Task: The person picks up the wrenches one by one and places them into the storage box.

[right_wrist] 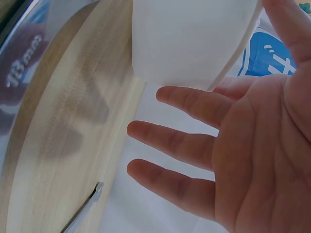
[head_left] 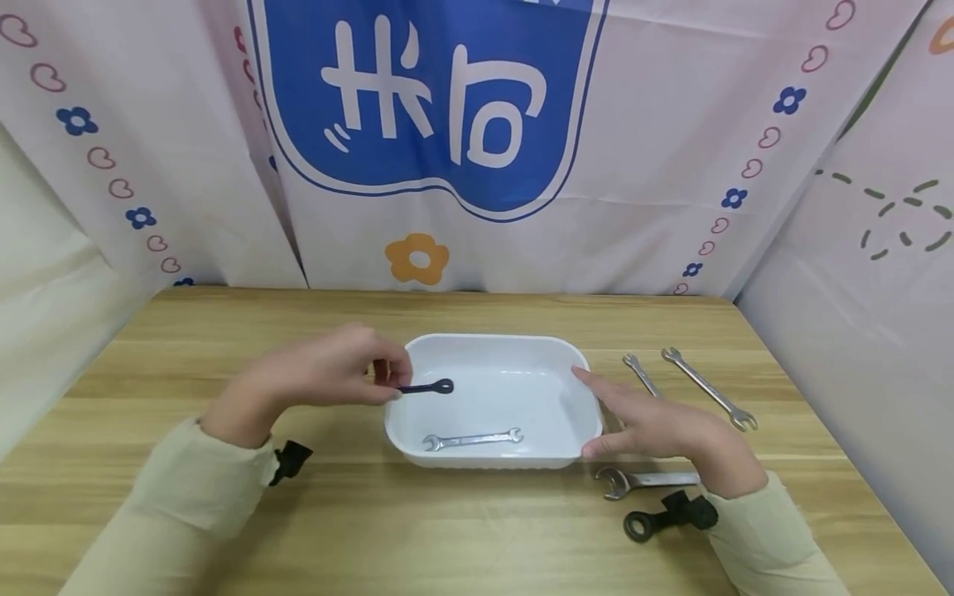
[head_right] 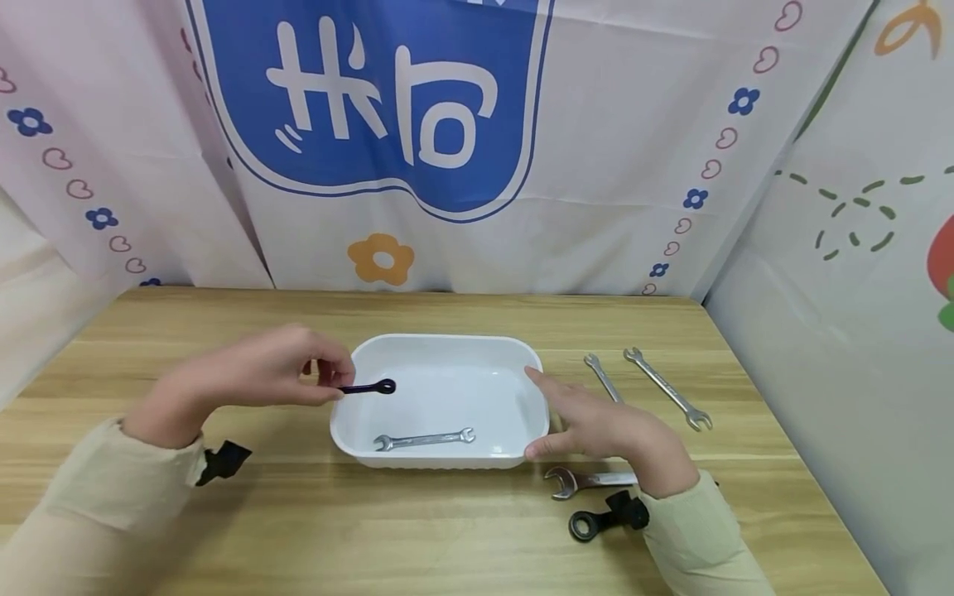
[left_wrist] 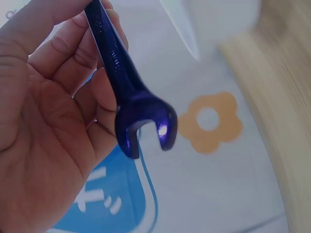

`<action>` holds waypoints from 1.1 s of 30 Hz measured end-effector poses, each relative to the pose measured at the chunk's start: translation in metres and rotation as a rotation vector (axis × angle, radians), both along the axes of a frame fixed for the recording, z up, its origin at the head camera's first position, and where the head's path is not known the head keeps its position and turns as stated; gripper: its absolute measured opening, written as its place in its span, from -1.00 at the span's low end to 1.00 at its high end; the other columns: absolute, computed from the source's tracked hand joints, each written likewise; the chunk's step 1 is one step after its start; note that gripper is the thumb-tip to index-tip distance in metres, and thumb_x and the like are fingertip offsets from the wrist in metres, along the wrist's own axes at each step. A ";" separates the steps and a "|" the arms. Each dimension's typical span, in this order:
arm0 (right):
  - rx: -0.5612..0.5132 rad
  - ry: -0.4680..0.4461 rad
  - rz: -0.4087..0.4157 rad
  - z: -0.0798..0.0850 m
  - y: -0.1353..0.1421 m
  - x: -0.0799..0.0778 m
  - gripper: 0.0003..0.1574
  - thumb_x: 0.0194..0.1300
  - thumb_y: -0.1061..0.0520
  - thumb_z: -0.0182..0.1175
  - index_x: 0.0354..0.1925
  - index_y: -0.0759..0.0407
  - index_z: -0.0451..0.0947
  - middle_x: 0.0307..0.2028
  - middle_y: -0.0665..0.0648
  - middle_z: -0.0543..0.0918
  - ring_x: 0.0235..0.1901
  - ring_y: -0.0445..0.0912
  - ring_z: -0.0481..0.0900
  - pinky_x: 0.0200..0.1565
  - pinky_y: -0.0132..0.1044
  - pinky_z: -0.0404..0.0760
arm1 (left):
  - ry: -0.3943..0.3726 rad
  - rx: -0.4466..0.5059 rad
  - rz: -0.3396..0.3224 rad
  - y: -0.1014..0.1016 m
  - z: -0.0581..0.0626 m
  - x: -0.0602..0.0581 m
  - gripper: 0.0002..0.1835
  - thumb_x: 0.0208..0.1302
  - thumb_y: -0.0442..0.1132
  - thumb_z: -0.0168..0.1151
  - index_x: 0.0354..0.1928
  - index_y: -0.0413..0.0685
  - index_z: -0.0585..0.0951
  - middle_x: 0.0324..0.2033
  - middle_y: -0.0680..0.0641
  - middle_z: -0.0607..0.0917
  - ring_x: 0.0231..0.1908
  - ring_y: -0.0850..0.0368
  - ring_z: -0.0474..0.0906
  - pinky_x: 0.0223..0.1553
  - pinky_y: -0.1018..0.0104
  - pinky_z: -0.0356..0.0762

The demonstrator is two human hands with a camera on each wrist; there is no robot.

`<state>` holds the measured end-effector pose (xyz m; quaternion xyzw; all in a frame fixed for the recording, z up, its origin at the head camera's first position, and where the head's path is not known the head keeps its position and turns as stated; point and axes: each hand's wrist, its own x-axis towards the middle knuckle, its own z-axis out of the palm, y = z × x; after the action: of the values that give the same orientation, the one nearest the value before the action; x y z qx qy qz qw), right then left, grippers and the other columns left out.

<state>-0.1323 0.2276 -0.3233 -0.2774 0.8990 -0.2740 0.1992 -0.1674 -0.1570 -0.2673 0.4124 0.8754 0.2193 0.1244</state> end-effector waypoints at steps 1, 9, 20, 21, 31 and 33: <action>-0.002 -0.002 0.003 0.000 -0.001 0.000 0.33 0.04 -0.28 0.26 0.43 0.27 -0.27 0.41 0.38 -0.05 0.39 0.22 -0.07 0.33 0.14 0.00 | 0.000 0.006 -0.008 0.004 0.001 0.001 -0.95 0.11 -0.26 0.27 -0.40 0.09 0.63 -0.48 0.24 0.60 -0.42 0.32 0.52 -0.37 0.44 0.55; 0.016 0.007 0.000 0.002 -0.002 0.000 0.35 0.02 -0.30 0.26 0.43 0.28 -0.26 0.40 0.37 -0.05 0.39 0.22 -0.06 0.32 0.15 0.01 | 0.017 0.066 -0.084 0.031 0.001 0.000 -0.92 0.12 -0.26 0.27 -0.36 0.12 0.63 -0.44 0.20 0.63 -0.40 0.33 0.51 -0.35 0.40 0.56; 0.004 -0.004 -0.006 0.001 -0.001 0.002 0.33 0.04 -0.28 0.26 0.44 0.25 -0.27 0.41 0.37 -0.06 0.39 0.23 -0.07 0.32 0.16 0.01 | 0.023 0.071 -0.129 0.053 -0.013 -0.006 -0.95 0.13 -0.26 0.25 -0.34 0.03 0.64 -0.45 0.22 0.62 -0.39 0.34 0.51 -0.28 0.31 0.59; 0.003 -0.007 -0.008 0.001 -0.002 0.002 0.33 0.04 -0.28 0.26 0.44 0.24 -0.27 0.41 0.37 -0.06 0.39 0.23 -0.07 0.32 0.16 0.01 | 0.021 0.066 -0.128 0.055 -0.016 -0.007 -0.95 0.13 -0.25 0.25 -0.34 0.04 0.64 -0.45 0.22 0.61 -0.39 0.34 0.51 -0.27 0.30 0.59; 0.008 0.003 -0.008 -0.001 -0.001 0.003 0.33 0.03 -0.28 0.26 0.44 0.24 -0.26 0.41 0.36 -0.05 0.39 0.22 -0.06 0.32 0.16 0.02 | -0.034 0.062 -0.140 0.066 -0.044 -0.013 -0.96 0.12 -0.27 0.28 -0.36 0.03 0.64 -0.46 0.21 0.62 -0.41 0.35 0.50 -0.25 0.33 0.58; 0.005 0.001 -0.006 -0.001 -0.001 0.003 0.33 0.04 -0.27 0.27 0.44 0.25 -0.26 0.41 0.37 -0.05 0.39 0.22 -0.06 0.32 0.16 0.02 | -0.045 0.060 -0.136 0.066 -0.047 -0.013 -0.96 0.12 -0.27 0.28 -0.37 0.04 0.64 -0.46 0.21 0.62 -0.40 0.35 0.50 -0.24 0.32 0.57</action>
<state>-0.1296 0.2262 -0.3239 -0.2741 0.9007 -0.2722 0.1987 -0.1806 -0.0908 -0.3142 0.4693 0.8355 0.2458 0.1462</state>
